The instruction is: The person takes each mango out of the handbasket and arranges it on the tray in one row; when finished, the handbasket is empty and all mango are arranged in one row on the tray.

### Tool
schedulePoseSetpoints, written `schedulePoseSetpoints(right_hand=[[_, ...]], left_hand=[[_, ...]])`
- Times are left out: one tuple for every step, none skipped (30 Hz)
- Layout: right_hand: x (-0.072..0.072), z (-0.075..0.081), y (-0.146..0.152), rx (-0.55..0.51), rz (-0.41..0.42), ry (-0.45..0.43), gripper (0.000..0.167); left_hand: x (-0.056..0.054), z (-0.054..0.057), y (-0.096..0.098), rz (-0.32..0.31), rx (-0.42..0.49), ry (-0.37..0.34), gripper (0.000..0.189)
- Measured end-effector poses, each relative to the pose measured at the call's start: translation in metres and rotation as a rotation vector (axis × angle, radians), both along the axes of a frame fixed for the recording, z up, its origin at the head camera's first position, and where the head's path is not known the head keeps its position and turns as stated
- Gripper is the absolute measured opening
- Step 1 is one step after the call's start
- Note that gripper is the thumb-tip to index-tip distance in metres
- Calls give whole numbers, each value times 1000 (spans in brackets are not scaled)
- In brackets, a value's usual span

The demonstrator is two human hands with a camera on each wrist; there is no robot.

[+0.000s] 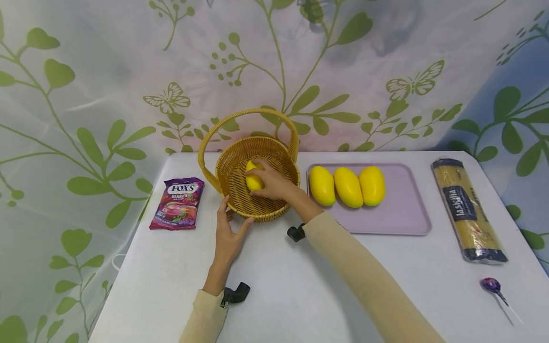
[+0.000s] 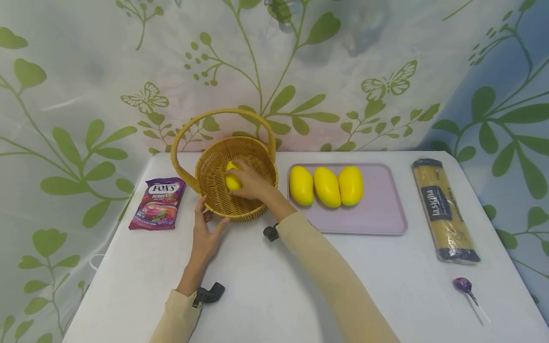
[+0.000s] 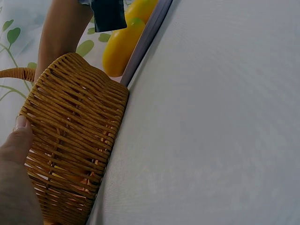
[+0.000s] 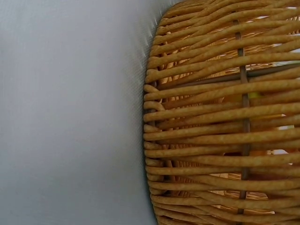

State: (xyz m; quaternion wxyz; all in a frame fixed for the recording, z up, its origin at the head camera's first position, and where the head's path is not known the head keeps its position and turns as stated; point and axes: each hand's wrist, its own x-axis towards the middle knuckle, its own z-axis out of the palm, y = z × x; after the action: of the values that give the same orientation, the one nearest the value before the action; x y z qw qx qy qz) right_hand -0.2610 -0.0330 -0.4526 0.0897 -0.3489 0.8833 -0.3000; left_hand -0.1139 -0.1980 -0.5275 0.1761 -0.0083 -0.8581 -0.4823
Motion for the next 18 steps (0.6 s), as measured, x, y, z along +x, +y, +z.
schedulePoseSetpoints(right_hand=[[0,0,0,-3,3,-1,60],[0,0,0,-3,5,-1,60],[0,0,0,-3,6,0,60],[0,0,0,0,8,3,61],[-1,0,0,2,8,6,61],[-1,0,0,5,10,9,61],[-1,-1,-1,7,10,13,60],[-1,-1,-1,9,10,18,60],[-1,-1,-1,8,12,22,60],[-1,-1,-1,7,13,24,60],[-1,-1,-1,2,14,25,59],[-1,-1,-1,-5,16,25,59],[-1,-1,-2,-11,19,26,59],[-1,-1,-2,-22,21,25,59],[-1,-1,-2,-29,23,28,58],[0,0,-2,-40,24,29,58],[0,0,-1,-54,26,31,58],[1,1,-1,-64,25,35,57]], left_hand=[[0,0,0,0,0,-1,88],[0,0,0,-1,-1,0,88],[0,0,0,-1,1,-1,88],[0,1,0,-2,3,-1,88],[0,1,0,-3,3,-2,88],[0,1,0,-2,4,-3,88],[0,1,1,-1,6,-5,87],[0,1,1,-1,6,-5,87],[0,1,1,-1,7,-5,87],[0,1,1,-1,7,-6,87],[0,1,1,1,5,-7,87],[0,1,0,2,5,-5,87],[0,1,0,3,3,-5,87],[0,1,0,3,1,-4,87],[0,1,0,3,-2,-5,87],[0,1,0,5,-5,-6,87],[0,1,0,6,-6,-5,87],[0,0,-1,7,-7,-5,87]])
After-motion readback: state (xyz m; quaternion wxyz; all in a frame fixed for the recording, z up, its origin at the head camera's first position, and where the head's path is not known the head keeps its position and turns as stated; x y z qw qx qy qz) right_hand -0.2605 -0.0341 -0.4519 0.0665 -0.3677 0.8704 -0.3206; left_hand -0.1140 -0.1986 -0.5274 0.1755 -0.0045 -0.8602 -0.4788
